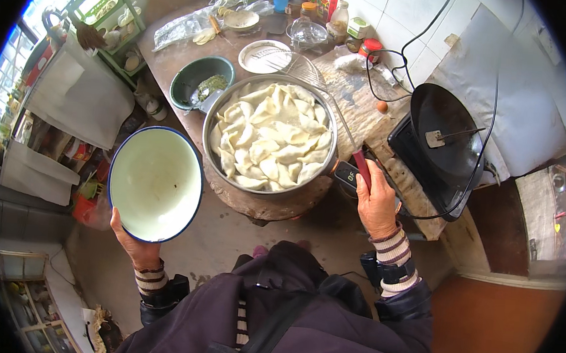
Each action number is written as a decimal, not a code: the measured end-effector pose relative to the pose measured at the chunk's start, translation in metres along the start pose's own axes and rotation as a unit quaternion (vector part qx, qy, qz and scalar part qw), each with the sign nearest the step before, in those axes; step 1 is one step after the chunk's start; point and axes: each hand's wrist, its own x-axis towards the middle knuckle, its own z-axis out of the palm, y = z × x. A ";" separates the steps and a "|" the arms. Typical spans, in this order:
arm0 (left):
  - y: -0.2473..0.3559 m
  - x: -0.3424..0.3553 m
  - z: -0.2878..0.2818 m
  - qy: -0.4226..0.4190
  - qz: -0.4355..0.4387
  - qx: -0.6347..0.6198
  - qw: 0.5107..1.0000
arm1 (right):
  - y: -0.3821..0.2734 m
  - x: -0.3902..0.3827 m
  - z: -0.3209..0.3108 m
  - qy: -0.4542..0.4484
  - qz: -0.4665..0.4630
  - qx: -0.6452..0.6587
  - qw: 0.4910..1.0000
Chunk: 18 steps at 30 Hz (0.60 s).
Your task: The person stirs dumplings in a large pot of boiling water using a wooden spatula, then uses a wire skimmer to lift dumplings from the pot and place them into a bowl. The person briefly walks to another room and returns before covering the pot with a lid.
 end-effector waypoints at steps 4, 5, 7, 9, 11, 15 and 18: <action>0.005 0.016 0.003 0.000 -0.029 0.004 1.000 | -0.026 -0.011 -0.006 0.065 0.017 0.022 0.998; 0.005 0.021 0.003 -0.008 -0.038 0.006 0.999 | -0.034 -0.014 -0.006 0.092 0.019 0.018 0.995; 0.004 0.031 0.003 -0.017 -0.067 0.018 0.997 | -0.047 -0.021 -0.004 0.104 0.069 0.008 0.992; 0.002 0.043 0.003 -0.060 -0.110 0.025 0.992 | -0.066 -0.036 0.000 0.117 0.119 0.011 0.986; -0.001 0.050 0.003 -0.131 -0.175 0.018 0.976 | -0.092 -0.060 0.008 0.141 0.180 0.052 0.972; -0.011 0.054 0.004 -0.231 -0.341 0.104 0.905 | -0.156 -0.112 0.021 0.136 0.341 0.261 0.893; -0.023 0.043 0.006 -0.314 -0.482 0.117 0.809 | -0.206 -0.151 0.027 0.183 0.378 0.357 0.834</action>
